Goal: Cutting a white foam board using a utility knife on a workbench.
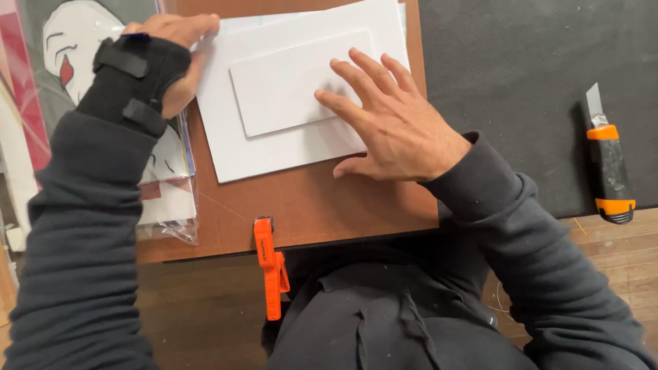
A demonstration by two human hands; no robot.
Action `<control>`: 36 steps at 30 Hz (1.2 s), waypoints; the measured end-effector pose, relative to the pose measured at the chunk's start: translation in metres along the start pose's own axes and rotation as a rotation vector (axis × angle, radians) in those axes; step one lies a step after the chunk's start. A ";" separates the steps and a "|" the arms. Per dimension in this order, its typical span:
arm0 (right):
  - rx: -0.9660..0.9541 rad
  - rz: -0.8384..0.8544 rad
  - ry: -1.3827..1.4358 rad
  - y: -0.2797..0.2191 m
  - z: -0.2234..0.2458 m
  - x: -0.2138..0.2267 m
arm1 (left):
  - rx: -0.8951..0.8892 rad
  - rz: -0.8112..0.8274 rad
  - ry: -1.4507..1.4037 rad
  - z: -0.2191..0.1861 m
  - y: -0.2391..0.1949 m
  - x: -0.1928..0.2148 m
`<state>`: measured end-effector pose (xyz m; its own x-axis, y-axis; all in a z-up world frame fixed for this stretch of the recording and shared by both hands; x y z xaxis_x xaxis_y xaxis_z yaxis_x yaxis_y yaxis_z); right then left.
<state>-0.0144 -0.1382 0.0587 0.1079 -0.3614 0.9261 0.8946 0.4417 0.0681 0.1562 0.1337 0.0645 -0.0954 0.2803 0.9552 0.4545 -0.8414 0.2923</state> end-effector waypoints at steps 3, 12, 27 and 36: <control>-0.039 -0.008 -0.027 -0.004 0.004 -0.007 | -0.032 0.034 0.013 0.006 0.000 0.006; -0.399 -0.270 0.026 -0.042 0.020 -0.017 | -0.002 0.179 -0.098 0.014 0.008 0.009; -0.436 -0.370 0.005 -0.050 0.019 -0.026 | 0.048 0.114 -0.256 0.036 0.004 -0.014; -0.436 -0.371 0.019 -0.050 0.016 -0.026 | 0.057 0.098 -0.190 0.040 -0.003 -0.019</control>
Point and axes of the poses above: each hand's wrist, its own y-axis towards the middle knuckle, its own x-axis out of the back of the hand, z = x × y, the point moved 3 cm from there along y, towards the middle knuckle, and after that the axes turned 3 degrees about y, right-handed, at the moved point
